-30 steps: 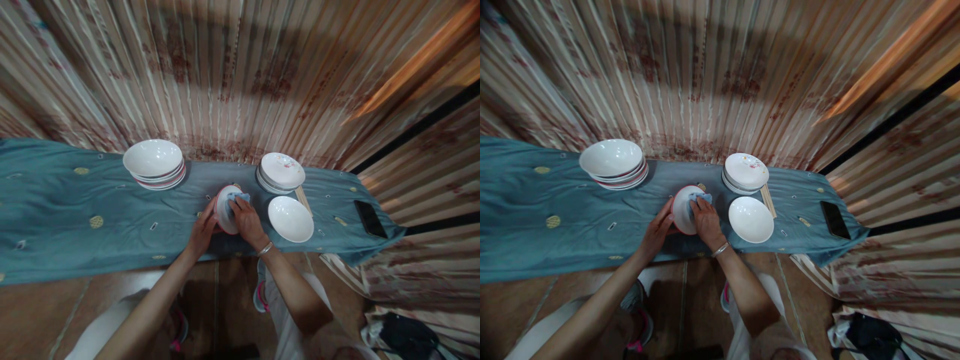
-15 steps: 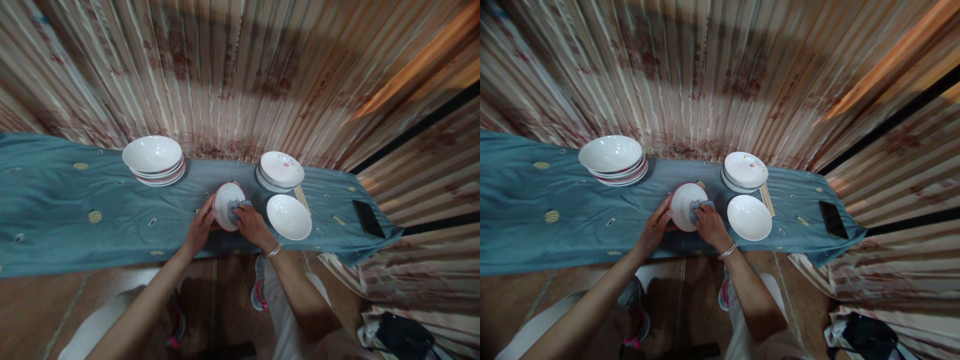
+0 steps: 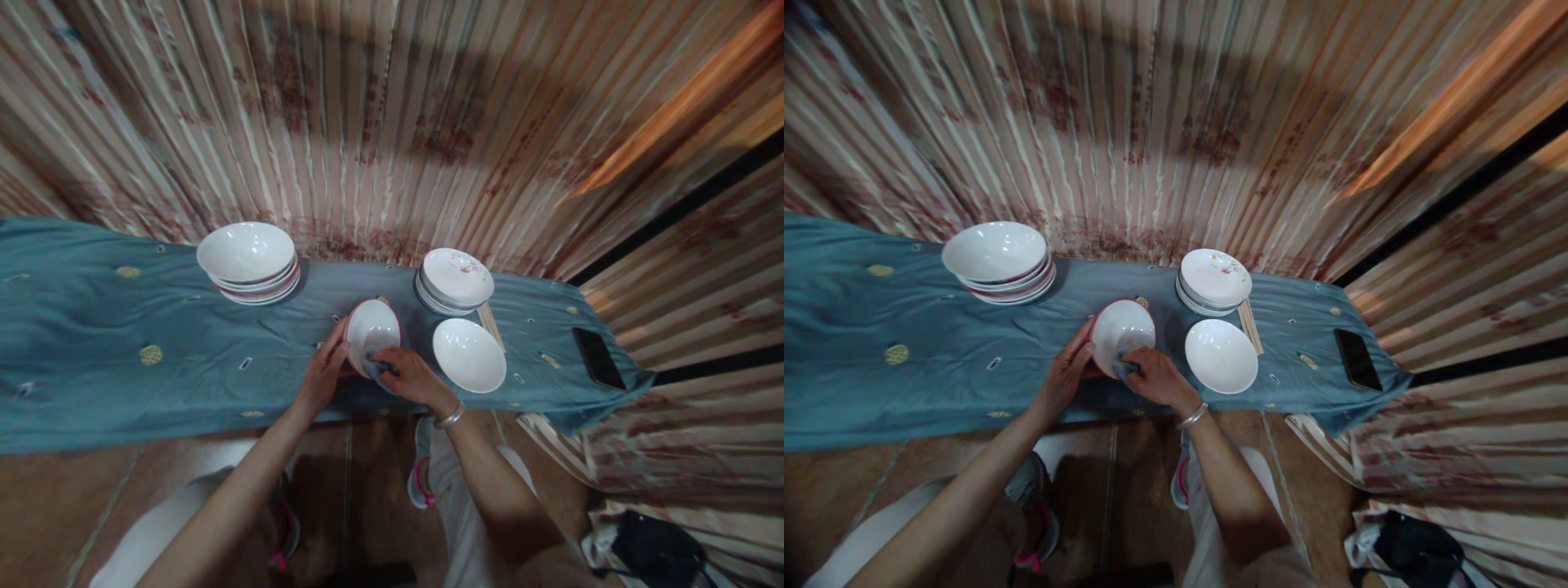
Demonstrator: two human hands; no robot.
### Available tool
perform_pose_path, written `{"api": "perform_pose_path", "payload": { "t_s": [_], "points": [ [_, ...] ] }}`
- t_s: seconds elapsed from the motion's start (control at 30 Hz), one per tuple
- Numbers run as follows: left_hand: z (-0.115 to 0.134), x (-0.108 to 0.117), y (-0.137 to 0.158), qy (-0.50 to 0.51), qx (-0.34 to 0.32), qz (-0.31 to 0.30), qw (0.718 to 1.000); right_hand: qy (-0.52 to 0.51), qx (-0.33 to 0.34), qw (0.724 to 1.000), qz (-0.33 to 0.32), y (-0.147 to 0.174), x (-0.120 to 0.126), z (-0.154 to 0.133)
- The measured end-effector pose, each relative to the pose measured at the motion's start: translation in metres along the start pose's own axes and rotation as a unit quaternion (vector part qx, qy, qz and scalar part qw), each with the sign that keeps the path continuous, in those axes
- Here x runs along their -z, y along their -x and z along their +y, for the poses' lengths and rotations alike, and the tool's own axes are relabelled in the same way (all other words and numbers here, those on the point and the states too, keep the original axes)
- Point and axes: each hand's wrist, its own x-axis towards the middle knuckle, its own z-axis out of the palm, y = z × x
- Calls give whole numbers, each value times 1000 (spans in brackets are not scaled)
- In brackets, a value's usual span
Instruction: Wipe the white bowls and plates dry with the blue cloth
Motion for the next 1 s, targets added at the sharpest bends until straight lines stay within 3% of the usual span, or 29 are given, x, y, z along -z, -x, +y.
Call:
{"api": "perform_pose_path", "payload": {
  "t_s": [0.2, 0.43, 0.77, 1.0],
  "points": [
    [-6, 3, -4, -45, -16, -4, 999, -114, 6, 993, -23, 1, 1, -8],
    [-5, 6, -6, -110, -81, 0, 991, -231, 15, 972, 25, -2, -12, -12],
    [-5, 6, -7, -126, -71, 10, 989, -304, 16, 947, 105, -16, -31, -17],
    [-3, 6, -5, -105, -78, -6, 991, -313, 31, 938, 145, -24, -29, -28]
  ]
}}
